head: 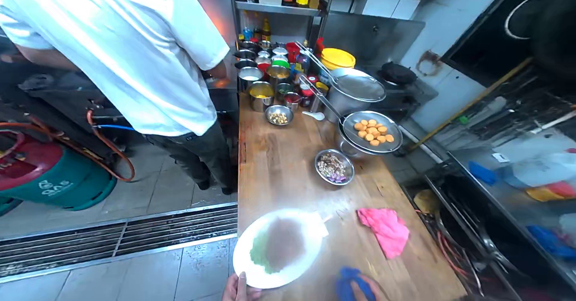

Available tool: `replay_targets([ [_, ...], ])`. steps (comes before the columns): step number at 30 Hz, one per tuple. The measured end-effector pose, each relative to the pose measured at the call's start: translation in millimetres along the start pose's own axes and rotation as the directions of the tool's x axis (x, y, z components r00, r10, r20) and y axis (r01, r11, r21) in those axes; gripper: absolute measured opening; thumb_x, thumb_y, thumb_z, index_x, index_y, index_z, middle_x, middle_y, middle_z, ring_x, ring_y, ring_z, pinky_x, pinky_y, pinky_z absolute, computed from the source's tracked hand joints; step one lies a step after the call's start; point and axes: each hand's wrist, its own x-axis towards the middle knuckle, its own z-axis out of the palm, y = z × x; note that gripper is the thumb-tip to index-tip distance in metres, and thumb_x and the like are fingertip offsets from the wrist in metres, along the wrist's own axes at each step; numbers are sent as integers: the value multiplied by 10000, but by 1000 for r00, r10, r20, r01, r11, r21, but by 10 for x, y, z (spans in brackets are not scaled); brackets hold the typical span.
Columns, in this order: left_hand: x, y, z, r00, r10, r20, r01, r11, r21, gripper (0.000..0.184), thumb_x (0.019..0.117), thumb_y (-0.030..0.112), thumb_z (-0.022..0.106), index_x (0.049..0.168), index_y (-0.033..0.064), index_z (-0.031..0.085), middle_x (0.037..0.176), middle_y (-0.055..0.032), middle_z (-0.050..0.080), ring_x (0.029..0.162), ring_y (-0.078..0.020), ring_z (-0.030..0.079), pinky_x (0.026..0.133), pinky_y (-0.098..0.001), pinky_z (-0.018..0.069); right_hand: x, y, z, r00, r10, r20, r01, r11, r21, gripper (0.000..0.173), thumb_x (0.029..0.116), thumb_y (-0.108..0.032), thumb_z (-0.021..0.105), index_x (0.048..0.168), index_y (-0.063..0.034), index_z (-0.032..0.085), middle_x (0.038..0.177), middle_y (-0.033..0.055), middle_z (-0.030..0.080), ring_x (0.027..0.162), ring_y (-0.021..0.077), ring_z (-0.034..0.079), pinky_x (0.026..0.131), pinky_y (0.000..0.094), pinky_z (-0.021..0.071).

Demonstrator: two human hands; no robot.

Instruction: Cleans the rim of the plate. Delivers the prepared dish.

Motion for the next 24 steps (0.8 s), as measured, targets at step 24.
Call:
replay_targets([
  [24,460,261,-8,999,-26,-27,36,883,468,420,1119,366,409,1220,28,638,1013,-193,707,827,-300,744,674,-538,627,358,-479,840,987,-20,161,118,773,-624,469,990,-240,531,1415,-64,621,1221,225,691,989,342,733,843,420,604],
])
